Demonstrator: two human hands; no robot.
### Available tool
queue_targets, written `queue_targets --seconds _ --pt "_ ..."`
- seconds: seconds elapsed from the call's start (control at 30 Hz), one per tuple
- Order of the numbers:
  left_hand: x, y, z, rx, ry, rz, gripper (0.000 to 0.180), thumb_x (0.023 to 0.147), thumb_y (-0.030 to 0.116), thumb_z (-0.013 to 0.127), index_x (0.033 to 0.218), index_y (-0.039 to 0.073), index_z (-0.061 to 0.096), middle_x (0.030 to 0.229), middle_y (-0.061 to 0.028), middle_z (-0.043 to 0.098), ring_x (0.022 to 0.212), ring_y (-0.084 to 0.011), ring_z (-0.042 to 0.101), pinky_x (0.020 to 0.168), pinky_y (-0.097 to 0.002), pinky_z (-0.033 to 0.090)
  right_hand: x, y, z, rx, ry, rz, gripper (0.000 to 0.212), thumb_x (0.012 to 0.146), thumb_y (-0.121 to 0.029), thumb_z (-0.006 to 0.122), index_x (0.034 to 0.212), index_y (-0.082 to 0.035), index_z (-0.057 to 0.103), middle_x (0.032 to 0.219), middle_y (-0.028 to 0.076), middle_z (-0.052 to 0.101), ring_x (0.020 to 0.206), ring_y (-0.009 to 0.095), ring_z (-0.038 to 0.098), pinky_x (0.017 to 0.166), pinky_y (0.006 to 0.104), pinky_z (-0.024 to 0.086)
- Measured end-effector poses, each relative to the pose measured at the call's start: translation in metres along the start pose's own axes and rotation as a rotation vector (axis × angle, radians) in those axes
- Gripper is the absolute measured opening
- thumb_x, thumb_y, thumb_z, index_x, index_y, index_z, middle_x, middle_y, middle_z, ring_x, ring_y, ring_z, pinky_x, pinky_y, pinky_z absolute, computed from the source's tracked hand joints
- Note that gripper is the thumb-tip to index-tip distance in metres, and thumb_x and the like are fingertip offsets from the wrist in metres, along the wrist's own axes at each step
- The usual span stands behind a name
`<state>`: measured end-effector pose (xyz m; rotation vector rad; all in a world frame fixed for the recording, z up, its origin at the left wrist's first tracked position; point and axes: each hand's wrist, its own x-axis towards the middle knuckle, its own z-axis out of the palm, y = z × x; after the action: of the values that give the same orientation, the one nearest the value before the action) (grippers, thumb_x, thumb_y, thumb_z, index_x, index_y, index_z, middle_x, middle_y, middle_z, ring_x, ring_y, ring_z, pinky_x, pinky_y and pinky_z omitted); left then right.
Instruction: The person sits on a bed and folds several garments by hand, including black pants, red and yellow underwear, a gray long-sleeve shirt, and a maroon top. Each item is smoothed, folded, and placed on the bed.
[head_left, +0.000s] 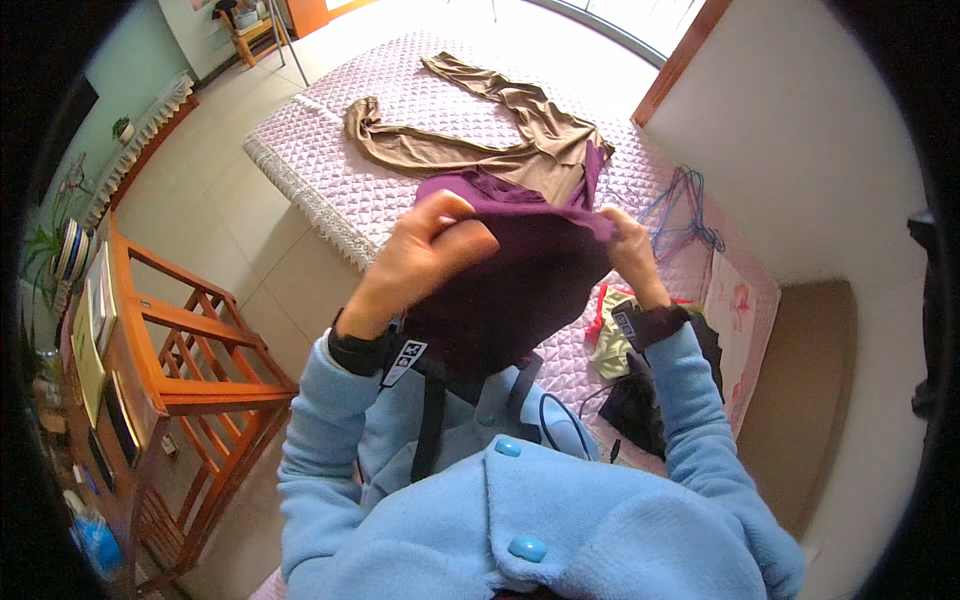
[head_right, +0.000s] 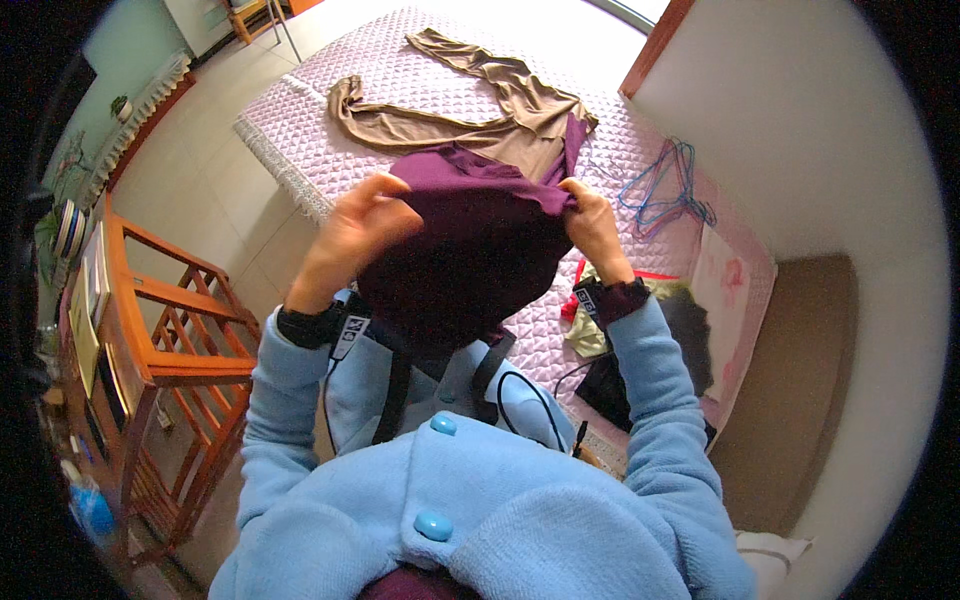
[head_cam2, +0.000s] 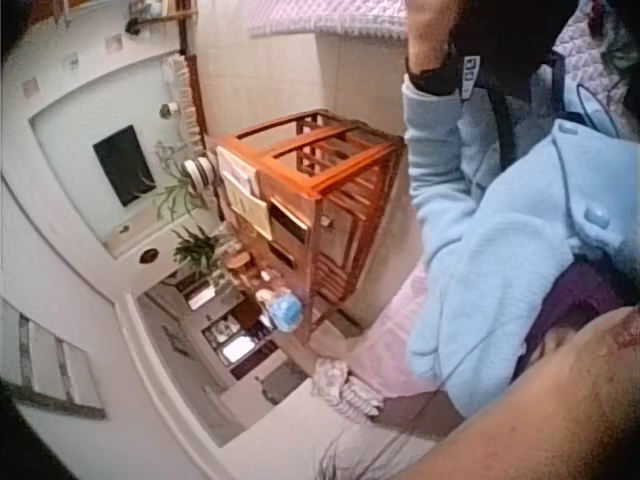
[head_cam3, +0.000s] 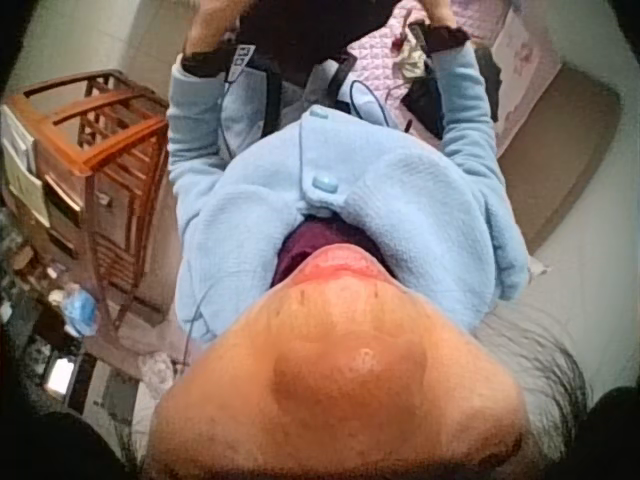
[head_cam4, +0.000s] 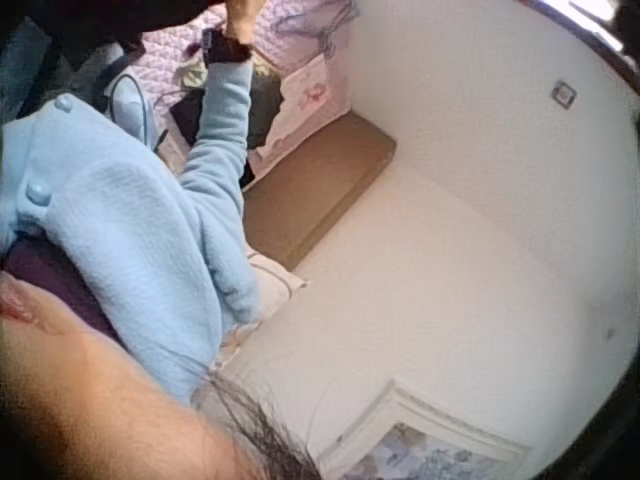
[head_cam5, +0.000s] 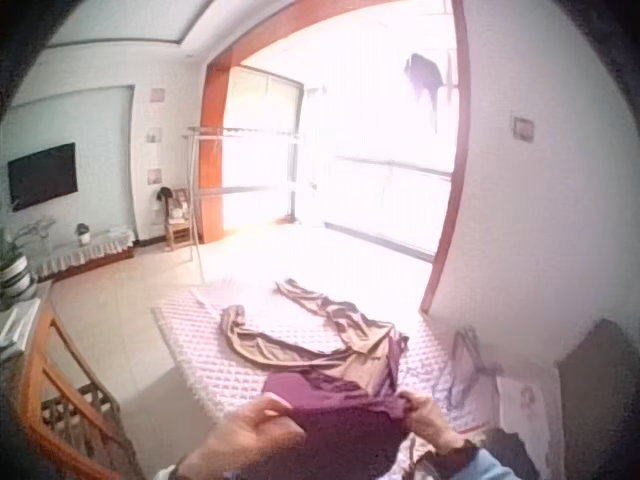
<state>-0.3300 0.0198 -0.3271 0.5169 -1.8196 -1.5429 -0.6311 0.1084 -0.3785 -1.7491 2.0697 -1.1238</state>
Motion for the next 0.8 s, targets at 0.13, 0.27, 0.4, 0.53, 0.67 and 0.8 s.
queue_targets --seconds 0.13,0.27,0.4,0.53,0.67,0.8 --pt "-0.009 -0.054 0.041 0.993 -0.073 -0.12 0.063 0.07 0.035 0.076 0.121 0.006 0.052 0.103 -0.0201 0.058 0.098 -0.0328 0.06 0.084 -0.0393 0.049 -0.008 -0.028 0.012 0.834 -0.303 -0.075 0.041 0.092 -0.006 0.049 0.132 -0.001 0.043 0.108 0.003 0.059 0.092 0.009 0.056 0.084 0.0239 0.047" --pt "0.004 -0.086 0.031 0.541 -0.1 0.286 0.045 0.074 0.01 0.069 0.117 0.005 0.057 0.109 -0.0195 0.061 0.103 -0.0315 0.06 0.087 -0.0377 0.05 -0.022 -0.058 -0.006 0.654 -0.525 0.018 0.035 0.088 -0.021 0.059 0.116 -0.002 0.053 0.103 0.005 0.063 0.093 0.014 0.06 0.082 0.028 0.048" --pt "-0.009 -0.06 -0.004 -0.746 -0.037 -0.222 0.031 0.085 -0.001 0.051 0.115 0.001 0.058 0.11 -0.0065 0.063 0.103 -0.0157 0.058 0.091 -0.029 0.047 -0.008 -0.034 -0.019 -0.367 -0.513 -0.185 0.041 0.072 -0.022 0.072 0.107 -0.005 0.061 0.093 0.022 0.065 0.09 0.037 0.063 0.078 0.0414 0.05" --pt "-0.023 -0.051 0.018 -0.155 -0.194 -0.138 0.052 0.08 0.02 0.066 0.125 -0.001 0.05 0.114 -0.0134 0.062 0.103 -0.0212 0.059 0.09 -0.0329 0.046 0.0 -0.002 0.009 0.002 -0.241 -0.017 0.033 0.074 -0.002 0.057 0.106 0.0 0.063 0.097 0.023 0.065 0.089 0.034 0.064 0.081 0.0366 0.05" --pt "-0.025 -0.068 0.014 0.564 -0.204 -0.145 0.052 0.073 0.012 0.072 0.121 0.001 0.053 0.106 -0.0207 0.063 0.096 -0.0299 0.062 0.087 -0.0366 0.047 -0.006 -0.016 0.02 -0.04 -0.48 -0.652 0.04 0.078 0.002 0.053 0.118 -0.005 0.056 0.121 0.02 0.052 0.114 0.033 0.049 0.097 0.0357 0.04" --pt "-0.026 -0.06 -0.022 -0.439 0.177 -0.294 0.029 0.077 0.001 0.063 0.107 -0.001 0.063 0.097 -0.009 0.067 0.089 -0.0191 0.063 0.084 -0.0299 0.049 -0.002 -0.054 0.006 0.931 -0.663 0.332 0.036 0.078 -0.013 0.064 0.112 -0.003 0.057 0.106 0.019 0.063 0.1 0.028 0.061 0.088 0.0331 0.045"
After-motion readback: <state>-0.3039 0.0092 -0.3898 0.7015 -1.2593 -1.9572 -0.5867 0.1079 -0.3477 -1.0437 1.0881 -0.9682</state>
